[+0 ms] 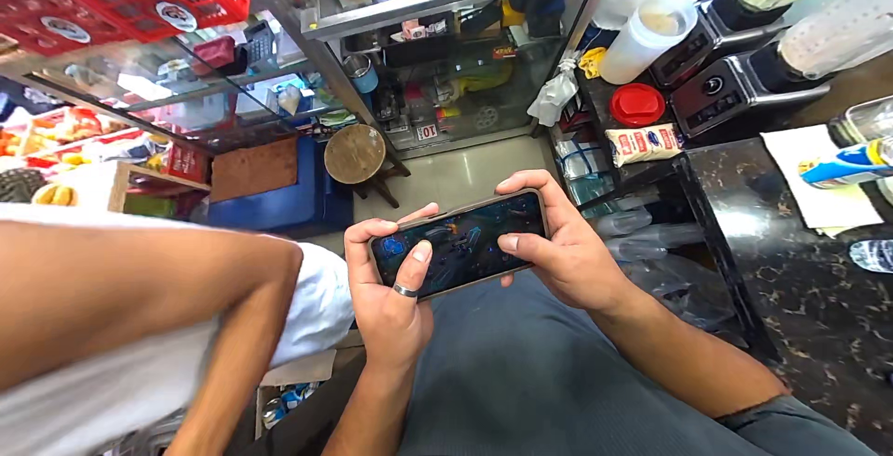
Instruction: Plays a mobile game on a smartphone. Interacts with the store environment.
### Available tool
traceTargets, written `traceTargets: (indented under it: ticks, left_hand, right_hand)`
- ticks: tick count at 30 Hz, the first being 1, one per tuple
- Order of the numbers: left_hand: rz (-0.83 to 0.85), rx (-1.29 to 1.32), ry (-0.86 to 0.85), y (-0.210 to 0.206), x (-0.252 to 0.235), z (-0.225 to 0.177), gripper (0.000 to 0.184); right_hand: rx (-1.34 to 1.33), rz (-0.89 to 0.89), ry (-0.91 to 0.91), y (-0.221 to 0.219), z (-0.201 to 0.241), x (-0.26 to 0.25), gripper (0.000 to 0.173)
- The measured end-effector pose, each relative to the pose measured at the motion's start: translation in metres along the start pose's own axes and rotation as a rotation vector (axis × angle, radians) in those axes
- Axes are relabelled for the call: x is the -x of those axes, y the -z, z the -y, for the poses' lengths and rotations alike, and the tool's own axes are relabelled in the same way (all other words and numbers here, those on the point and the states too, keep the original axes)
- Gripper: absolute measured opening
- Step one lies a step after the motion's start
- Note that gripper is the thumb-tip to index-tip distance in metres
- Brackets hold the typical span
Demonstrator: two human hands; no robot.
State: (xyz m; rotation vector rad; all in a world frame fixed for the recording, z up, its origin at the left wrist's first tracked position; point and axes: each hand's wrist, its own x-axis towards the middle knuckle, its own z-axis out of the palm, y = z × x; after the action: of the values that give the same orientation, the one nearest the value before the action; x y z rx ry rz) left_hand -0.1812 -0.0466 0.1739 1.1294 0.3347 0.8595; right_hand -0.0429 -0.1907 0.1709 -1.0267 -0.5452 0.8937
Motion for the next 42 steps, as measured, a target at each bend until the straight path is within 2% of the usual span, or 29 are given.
traceTargets:
  ticks: [17, 24, 27, 30, 33, 35, 37, 42]
  left_hand:
    - [0.033, 0.095, 0.038, 0.006, -0.002, 0.002, 0.029]
    - [0.116, 0.017, -0.024, 0.006, -0.001, 0.003, 0.029]
    - [0.106, 0.014, -0.023, 0.006, -0.001, 0.004, 0.029]
    - [0.088, 0.073, -0.001, 0.007, -0.003, 0.004, 0.029]
    - [0.082, 0.137, 0.031, 0.010, -0.004, 0.001, 0.031]
    - [0.081, 0.155, 0.039, 0.012, -0.005, 0.000, 0.032]
    - [0.072, 0.161, 0.044, 0.011, -0.005, -0.001, 0.031]
    - [0.078, 0.162, 0.034, 0.010, -0.003, -0.001, 0.031]
  right_hand:
    - [0.013, -0.088, 0.012, -0.005, -0.005, -0.005, 0.040]
    - [-0.007, -0.246, 0.025, -0.012, -0.008, -0.007, 0.026]
    - [-0.019, -0.251, 0.013, -0.012, -0.008, -0.009, 0.024]
    - [-0.064, -0.103, 0.003, -0.002, -0.007, -0.008, 0.029]
    - [-0.063, 0.074, -0.002, 0.007, -0.006, -0.006, 0.049]
    - [-0.007, 0.131, -0.011, 0.009, -0.003, -0.005, 0.062]
    - [0.033, 0.118, -0.011, 0.007, 0.000, -0.005, 0.066]
    - [0.059, -0.042, 0.057, -0.004, -0.007, -0.005, 0.051]
